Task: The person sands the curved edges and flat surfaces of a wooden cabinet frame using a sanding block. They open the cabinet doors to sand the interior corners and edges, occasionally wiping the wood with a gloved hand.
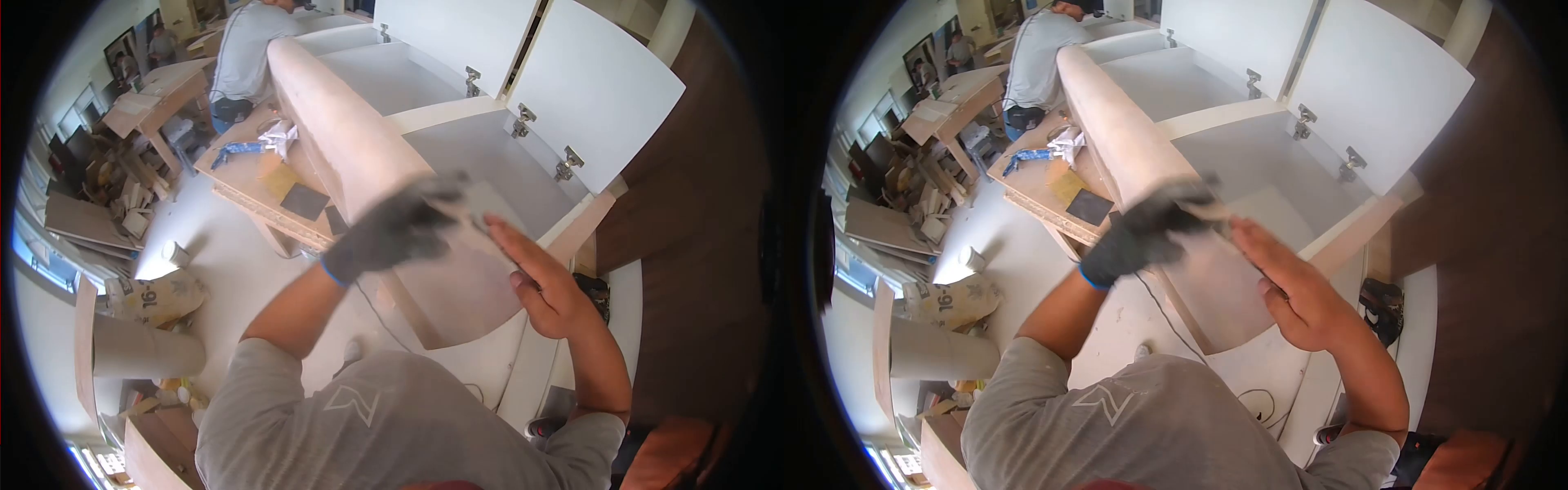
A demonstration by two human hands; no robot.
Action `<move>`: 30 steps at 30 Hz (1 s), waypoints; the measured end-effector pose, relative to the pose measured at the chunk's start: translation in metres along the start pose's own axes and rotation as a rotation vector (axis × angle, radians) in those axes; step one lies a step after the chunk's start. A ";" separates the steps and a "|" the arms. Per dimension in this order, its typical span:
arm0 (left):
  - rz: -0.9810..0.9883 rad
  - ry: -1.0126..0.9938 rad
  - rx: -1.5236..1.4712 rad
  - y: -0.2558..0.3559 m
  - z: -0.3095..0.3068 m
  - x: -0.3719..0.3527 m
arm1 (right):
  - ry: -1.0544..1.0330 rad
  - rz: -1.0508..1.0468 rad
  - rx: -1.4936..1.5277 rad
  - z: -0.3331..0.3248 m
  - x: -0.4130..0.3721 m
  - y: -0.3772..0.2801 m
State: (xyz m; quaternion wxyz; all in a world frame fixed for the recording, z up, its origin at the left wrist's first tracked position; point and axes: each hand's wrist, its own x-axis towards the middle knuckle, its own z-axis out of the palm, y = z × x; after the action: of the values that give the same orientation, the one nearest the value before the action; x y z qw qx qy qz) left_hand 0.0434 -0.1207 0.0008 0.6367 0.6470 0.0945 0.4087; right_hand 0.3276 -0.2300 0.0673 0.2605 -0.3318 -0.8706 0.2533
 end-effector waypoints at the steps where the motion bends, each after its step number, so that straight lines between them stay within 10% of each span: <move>1: 0.172 0.072 0.103 -0.006 -0.035 0.012 | -0.006 0.042 -0.140 0.002 0.005 0.000; 3: 0.448 0.279 0.394 -0.006 -0.095 0.041 | -0.030 0.125 -0.413 0.011 0.014 -0.001; 10: 0.052 0.604 1.301 -0.035 -0.206 0.126 | -0.192 0.170 -0.451 0.034 0.047 0.045; 30: -0.087 0.583 1.508 -0.063 -0.237 0.119 | -0.201 0.102 -0.523 0.054 0.159 0.103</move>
State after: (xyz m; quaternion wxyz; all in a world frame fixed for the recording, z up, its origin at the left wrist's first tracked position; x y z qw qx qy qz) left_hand -0.0084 0.1437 -0.0421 -0.0057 0.7653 0.5319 0.3624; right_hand 0.2374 -0.0647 0.0100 0.0652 -0.4043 -0.9100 0.0644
